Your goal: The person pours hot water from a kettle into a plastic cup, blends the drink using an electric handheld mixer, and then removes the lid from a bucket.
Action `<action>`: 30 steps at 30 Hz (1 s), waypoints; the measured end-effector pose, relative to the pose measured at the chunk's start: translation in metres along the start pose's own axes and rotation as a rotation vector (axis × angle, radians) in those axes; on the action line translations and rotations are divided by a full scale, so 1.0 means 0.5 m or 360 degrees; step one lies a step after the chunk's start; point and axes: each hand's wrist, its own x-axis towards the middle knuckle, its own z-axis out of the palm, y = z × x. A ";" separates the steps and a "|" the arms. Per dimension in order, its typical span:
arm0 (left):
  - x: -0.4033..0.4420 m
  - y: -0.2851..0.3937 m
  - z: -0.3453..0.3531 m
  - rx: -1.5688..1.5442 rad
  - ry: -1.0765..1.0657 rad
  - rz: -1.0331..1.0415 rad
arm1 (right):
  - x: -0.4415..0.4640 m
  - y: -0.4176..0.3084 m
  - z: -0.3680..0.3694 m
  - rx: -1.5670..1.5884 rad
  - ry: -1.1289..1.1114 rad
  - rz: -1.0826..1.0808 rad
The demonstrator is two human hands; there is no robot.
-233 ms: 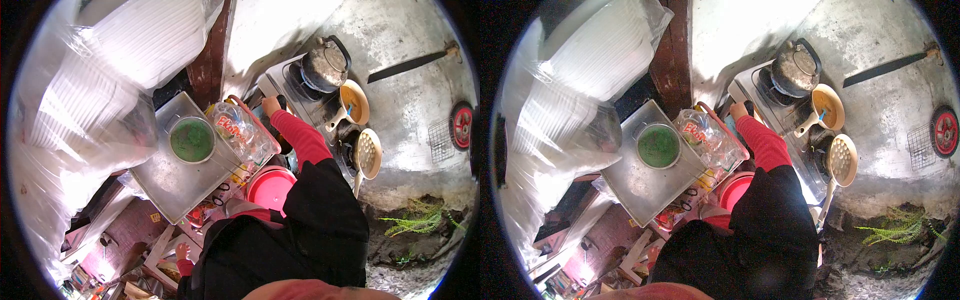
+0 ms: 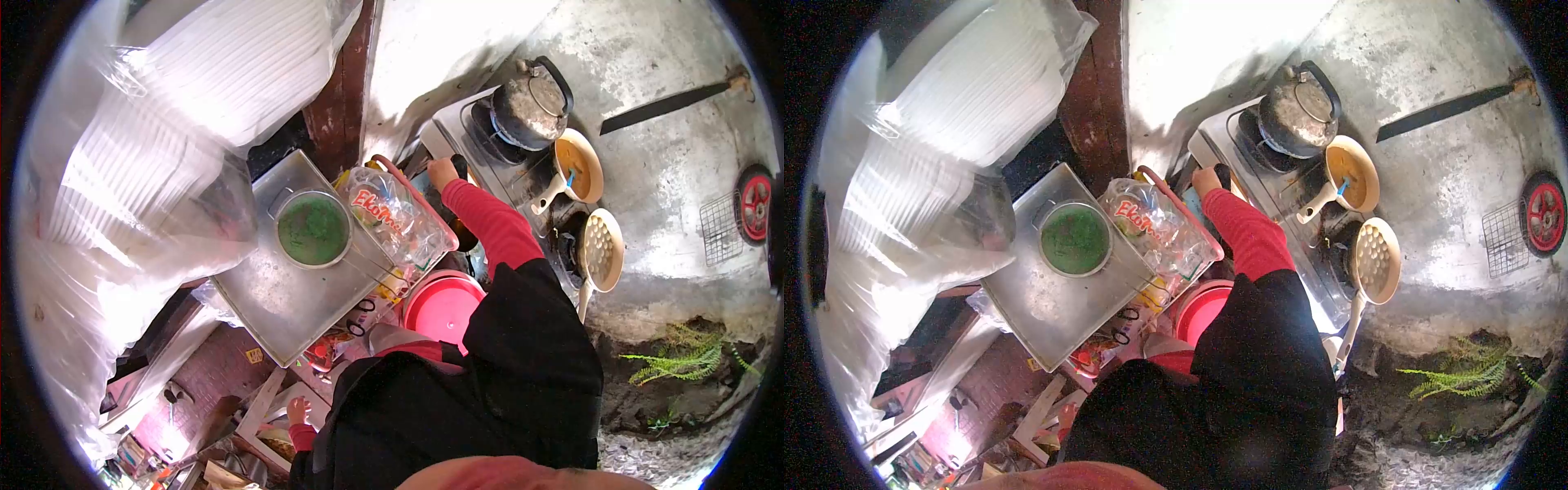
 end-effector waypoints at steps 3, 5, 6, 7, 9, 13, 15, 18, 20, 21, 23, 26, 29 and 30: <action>0.008 0.001 0.000 0.0004 0.0031 0.0004 | 0.004 0.007 -0.006 -0.0070 -0.0027 -0.0092; 0.013 0.006 0.000 0.0006 0.0072 -0.0038 | 0.007 0.010 -0.014 -0.0044 -0.0105 -0.0149; 0.012 0.008 -0.001 0.0014 0.0067 -0.0033 | 0.006 0.010 -0.017 -0.0066 -0.0125 -0.0175; 0.010 0.009 -0.002 0.0023 0.0062 -0.0029 | 0.004 0.010 -0.019 -0.0087 -0.0147 -0.0200; 0.006 0.013 -0.004 0.0042 0.0051 -0.0026 | 0.001 0.013 -0.017 -0.0093 -0.0118 -0.0208; 0.009 0.004 -0.007 0.0037 0.0019 0.0002 | -0.001 0.011 -0.020 -0.0094 -0.0080 -0.0194; 0.012 -0.002 -0.005 0.0009 -0.0003 0.0026 | 0.003 0.010 -0.016 -0.0085 -0.0088 -0.0174; 0.012 -0.005 -0.004 -0.0013 -0.0022 0.0034 | 0.007 0.011 -0.012 -0.0088 -0.0110 -0.0160; 0.013 -0.006 -0.003 -0.0020 -0.0029 0.0030 | 0.011 0.011 -0.008 -0.0100 -0.0122 -0.0165; 0.014 -0.006 -0.002 -0.0029 -0.0018 0.0017 | 0.013 0.010 -0.005 -0.0072 -0.0131 -0.0161; 0.011 -0.001 -0.005 -0.0024 -0.0005 0.0017 | 0.015 0.008 -0.002 -0.0044 -0.0138 -0.0157; -0.002 0.021 -0.002 0.0045 -0.0035 0.0102 | 0.015 0.009 -0.004 -0.0093 -0.0145 -0.0178; -0.045 0.072 -0.001 0.0182 -0.0097 0.0297 | 0.017 0.011 -0.004 -0.0132 -0.0200 -0.0210; -0.054 0.078 -0.001 0.0203 -0.0105 0.0335 | 0.015 0.014 -0.013 -0.0119 -0.0209 -0.0246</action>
